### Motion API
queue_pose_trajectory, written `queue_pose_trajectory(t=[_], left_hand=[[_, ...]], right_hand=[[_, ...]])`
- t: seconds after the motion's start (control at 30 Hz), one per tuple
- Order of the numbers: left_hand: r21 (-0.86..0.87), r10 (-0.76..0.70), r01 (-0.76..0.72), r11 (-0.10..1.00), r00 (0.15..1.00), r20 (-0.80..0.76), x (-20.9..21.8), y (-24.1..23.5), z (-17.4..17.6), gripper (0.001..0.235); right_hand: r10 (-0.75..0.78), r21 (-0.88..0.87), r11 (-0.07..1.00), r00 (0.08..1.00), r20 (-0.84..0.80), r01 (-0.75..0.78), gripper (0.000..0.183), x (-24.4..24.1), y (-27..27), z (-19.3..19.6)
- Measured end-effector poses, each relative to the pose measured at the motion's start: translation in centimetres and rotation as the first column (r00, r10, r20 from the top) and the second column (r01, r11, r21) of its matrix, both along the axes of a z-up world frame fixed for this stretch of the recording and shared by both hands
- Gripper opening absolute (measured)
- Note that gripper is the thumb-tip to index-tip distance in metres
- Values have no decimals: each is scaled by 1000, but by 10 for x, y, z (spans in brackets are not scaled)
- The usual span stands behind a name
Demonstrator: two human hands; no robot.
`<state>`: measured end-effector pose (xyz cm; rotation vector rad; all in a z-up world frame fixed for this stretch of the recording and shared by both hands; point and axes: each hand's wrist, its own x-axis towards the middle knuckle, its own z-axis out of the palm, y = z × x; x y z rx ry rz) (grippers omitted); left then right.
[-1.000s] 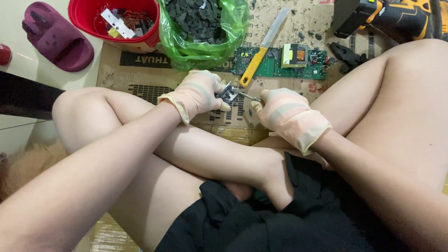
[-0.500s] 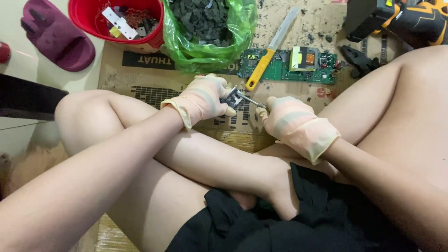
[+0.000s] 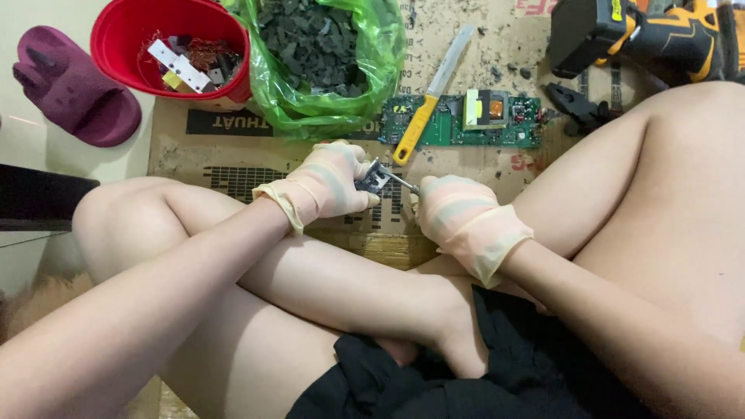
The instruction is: The person sits on the floor and uses a screwdriver to remove screws from a small electronic component. They then use a knife to pry and separate parts of the component, continuing to disassemble it with both tools.
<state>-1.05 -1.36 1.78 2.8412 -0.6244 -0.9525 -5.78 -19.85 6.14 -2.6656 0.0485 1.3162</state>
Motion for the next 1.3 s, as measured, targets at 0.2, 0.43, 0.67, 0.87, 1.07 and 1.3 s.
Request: queue_pose_trajectory(t=[0.2,0.43,0.67,0.87,1.07,1.3], left_hand=[[43,-32,32,999,999,15,-1,2,-7,57],[79,-84,82,994,996,30,1,5,-20,58],[124,-143,136,983,988,54,1,5,-22,62],[102,-83,79,992,996,29,-1,5,-14,62],[41,-39,39,998,999,21,-3,6,-17,62],[-1,19,-19,1000,1000,19,-8,5,-4,64]], right_hand=[[-42,440,898,997,71,7,19,-21,-6,12],[-38,527,840,956,292,-128,21,-26,-4,-17],[78,56,994,983,168,-89,56,-11,0,-31],[-123,169,980,988,89,107,41,-16,4,13],[-637,322,370,490,-595,872,35,-13,-6,18],[-716,329,176,350,-604,928,32,-26,-6,38]])
